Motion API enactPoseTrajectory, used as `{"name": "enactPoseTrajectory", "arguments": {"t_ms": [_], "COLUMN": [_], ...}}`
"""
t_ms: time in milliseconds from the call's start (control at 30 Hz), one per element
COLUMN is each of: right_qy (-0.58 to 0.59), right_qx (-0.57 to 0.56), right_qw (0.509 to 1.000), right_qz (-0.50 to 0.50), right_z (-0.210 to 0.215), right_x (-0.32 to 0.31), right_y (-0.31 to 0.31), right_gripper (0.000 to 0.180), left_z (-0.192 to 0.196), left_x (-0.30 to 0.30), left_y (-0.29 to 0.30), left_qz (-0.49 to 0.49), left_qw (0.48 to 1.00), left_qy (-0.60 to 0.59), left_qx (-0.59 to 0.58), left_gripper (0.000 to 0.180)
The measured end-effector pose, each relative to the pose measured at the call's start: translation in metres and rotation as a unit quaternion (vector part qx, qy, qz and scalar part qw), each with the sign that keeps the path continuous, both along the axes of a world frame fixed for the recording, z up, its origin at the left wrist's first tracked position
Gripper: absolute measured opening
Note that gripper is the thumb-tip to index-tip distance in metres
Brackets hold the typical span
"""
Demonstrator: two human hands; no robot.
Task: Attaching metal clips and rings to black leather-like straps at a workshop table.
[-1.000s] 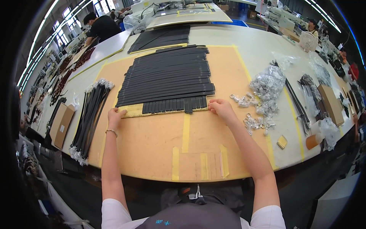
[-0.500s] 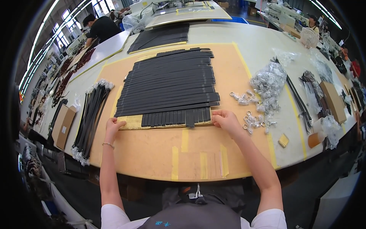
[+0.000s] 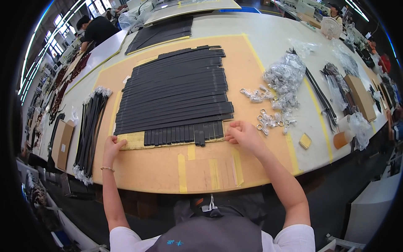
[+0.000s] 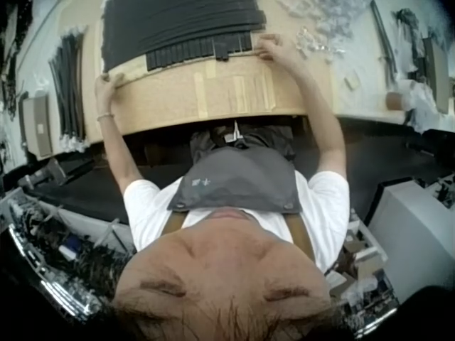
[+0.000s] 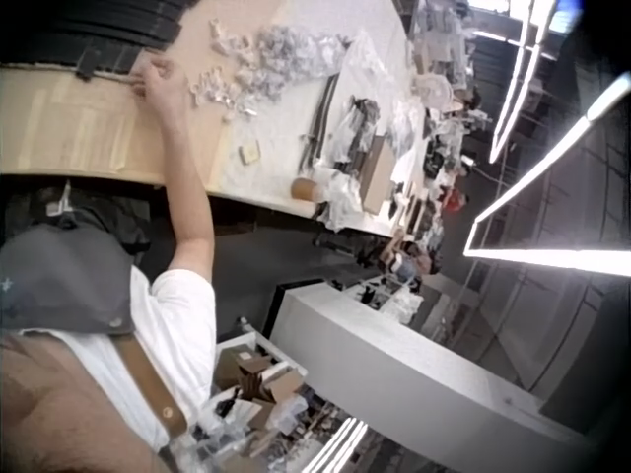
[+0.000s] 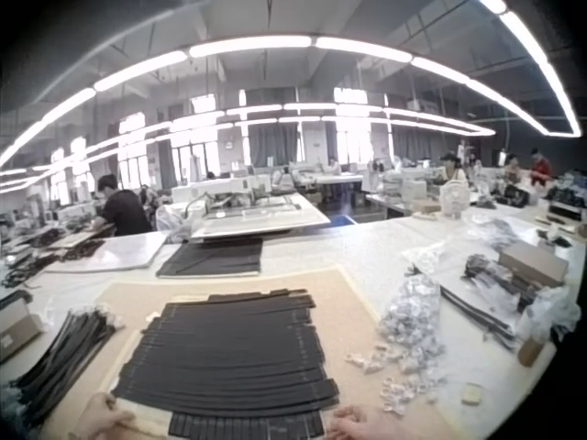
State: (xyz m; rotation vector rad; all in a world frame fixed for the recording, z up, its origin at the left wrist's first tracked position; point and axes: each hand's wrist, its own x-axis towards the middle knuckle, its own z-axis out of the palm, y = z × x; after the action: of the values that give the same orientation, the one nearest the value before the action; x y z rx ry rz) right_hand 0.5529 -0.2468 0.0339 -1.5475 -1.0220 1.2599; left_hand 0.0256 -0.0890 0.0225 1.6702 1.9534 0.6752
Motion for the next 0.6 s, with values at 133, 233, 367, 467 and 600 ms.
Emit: {"name": "enactPoseTrajectory", "arguments": {"t_ms": [133,233,367,467,600], "right_qy": [0.033,-0.026,0.068,0.126,0.138], "right_qx": [-0.097,-0.071,0.033,0.04,0.072], "right_qw": [0.994,0.996,0.997,0.991,0.986], "right_qz": [-0.027,-0.043,0.011,0.025,0.056], "right_z": [0.013,-0.003,-0.001,0.015,0.019], "right_x": [0.013,0.017,-0.003,-0.025,-0.012], "right_y": [0.029,0.034,0.016,-0.014,-0.038], "right_gripper": [0.038,0.033,0.027,0.025,0.026], "left_z": [0.006,0.032,0.06,0.064,0.055], "left_x": [0.04,0.122,0.213,0.257,0.288], "left_y": [-0.009,-0.024,-0.061,-0.078,-0.093], "left_qz": [-0.078,-0.234,-0.436,-0.516,-0.571], "left_qw": [0.962,0.93,0.852,0.805,0.806], "left_qy": [0.19,0.107,0.013,-0.035,-0.05], "left_qx": [0.181,0.263,0.289,0.291,0.147], "left_gripper": [0.052,0.036,0.03,0.04,0.034]}}
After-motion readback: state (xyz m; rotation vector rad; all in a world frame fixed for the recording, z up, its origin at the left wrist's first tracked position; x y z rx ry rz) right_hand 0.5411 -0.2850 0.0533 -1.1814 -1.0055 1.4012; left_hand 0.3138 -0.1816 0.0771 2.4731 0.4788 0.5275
